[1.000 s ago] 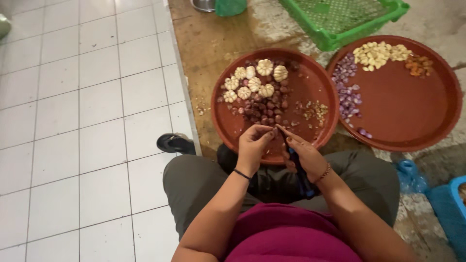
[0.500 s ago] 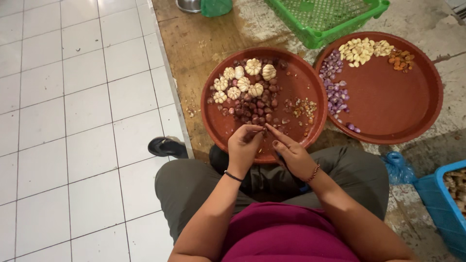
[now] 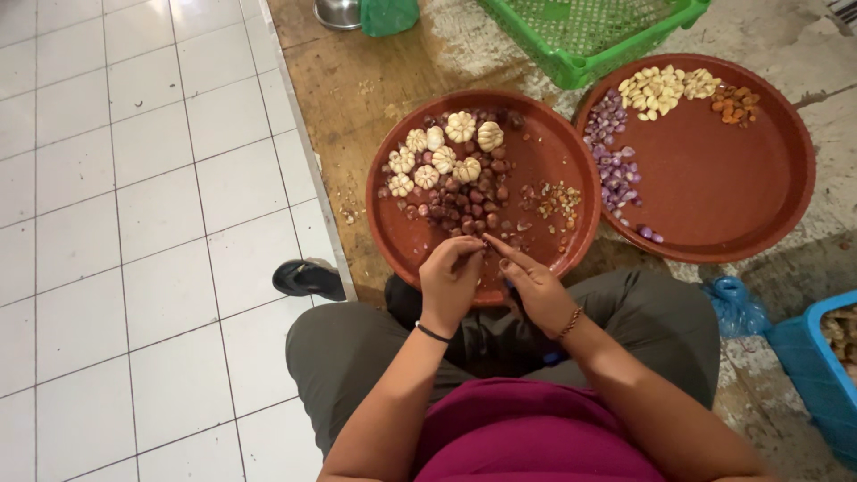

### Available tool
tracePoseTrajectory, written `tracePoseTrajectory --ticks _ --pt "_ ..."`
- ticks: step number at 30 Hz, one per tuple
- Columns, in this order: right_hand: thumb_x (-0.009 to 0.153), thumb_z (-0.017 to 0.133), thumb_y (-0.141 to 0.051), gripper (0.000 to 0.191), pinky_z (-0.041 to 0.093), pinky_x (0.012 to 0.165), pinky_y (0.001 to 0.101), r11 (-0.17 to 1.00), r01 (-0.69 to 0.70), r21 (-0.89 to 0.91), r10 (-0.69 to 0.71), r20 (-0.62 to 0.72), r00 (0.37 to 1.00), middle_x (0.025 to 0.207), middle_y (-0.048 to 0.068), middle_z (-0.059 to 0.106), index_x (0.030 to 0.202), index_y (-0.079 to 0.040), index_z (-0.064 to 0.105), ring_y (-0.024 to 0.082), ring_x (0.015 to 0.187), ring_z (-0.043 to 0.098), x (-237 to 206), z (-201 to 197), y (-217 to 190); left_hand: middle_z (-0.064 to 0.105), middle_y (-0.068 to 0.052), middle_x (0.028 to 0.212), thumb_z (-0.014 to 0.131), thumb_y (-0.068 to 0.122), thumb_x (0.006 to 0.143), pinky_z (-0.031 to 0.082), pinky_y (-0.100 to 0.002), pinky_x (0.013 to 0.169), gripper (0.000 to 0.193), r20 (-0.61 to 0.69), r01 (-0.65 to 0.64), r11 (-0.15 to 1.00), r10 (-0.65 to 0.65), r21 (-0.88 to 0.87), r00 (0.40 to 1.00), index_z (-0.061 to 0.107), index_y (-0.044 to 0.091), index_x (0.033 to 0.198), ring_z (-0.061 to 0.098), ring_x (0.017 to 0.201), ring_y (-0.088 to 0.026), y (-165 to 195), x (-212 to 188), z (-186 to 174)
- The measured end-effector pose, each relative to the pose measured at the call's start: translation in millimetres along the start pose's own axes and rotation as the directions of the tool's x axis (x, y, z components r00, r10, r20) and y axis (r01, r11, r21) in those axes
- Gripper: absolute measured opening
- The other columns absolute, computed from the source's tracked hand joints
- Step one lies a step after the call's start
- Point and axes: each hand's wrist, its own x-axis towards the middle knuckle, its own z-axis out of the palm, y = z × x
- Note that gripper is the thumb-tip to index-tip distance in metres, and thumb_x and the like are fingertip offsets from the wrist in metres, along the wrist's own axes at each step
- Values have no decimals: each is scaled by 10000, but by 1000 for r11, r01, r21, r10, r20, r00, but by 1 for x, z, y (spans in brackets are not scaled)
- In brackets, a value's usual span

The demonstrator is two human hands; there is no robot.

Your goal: The person sits on the floor and peels small red onions using a small knife. They remove the outer skin and place the peeled onions into a separate tray while discarding the skins onto the main tray.

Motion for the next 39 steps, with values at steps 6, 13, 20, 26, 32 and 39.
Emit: tracePoseTrajectory --ticks 6,13,20,26,32,39 --pt "1067 452 -192 518 403 609 187 999 -13 -41 10 -64 998 785 -75 479 1581 -125 464 13 668 409 7 7 9 749 -114 1115 725 -29 920 610 -287 798 101 -41 -63 996 66 67 997 716 7 1015 759 953 -203 -12 -5 2" --pt "1031 441 -242 519 408 508 218 962 -236 141 258 -166 952 710 -48 505 1549 -242 469 61 570 444 16 9 18 755 -105 1142 677 -28 943 584 -283 725 108 -2 24 1000 -24 12 1000 729 0 1032 745 878 -170 -28 -12 1" --pt "1067 467 -217 513 428 527 219 994 -113 12 113 -172 979 764 -37 540 1580 -208 465 48 604 458 28 -22 61 721 -90 1084 629 -10 1000 592 -379 960 148 145 339 542 -368 -769 918 681 -9 1138 707 1026 -204 -48 -5 0" --pt "1075 482 -237 487 447 575 223 976 -78 -204 37 -195 980 780 -39 558 1558 -171 471 53 648 485 26 -34 61 682 -82 1085 654 -18 1000 573 -440 1036 174 185 344 349 -416 -872 890 630 14 1170 685 1053 -212 -68 -6 0" --pt "1024 540 -213 602 471 630 286 887 29 -461 -73 -77 994 789 47 532 1607 -191 391 125 665 491 3 -7 13 695 -97 1124 649 8 986 577 -417 1018 222 174 376 388 -464 -842 869 639 0 1207 695 1072 -229 -67 -8 3" --pt "1018 522 -196 642 544 943 363 769 263 -583 -258 93 962 1309 179 700 1621 -183 304 280 1152 719 -4 11 -19 720 -101 1180 656 -7 986 560 -304 962 207 186 418 471 -462 -777 867 677 -16 1191 687 1084 -168 -60 -11 7"
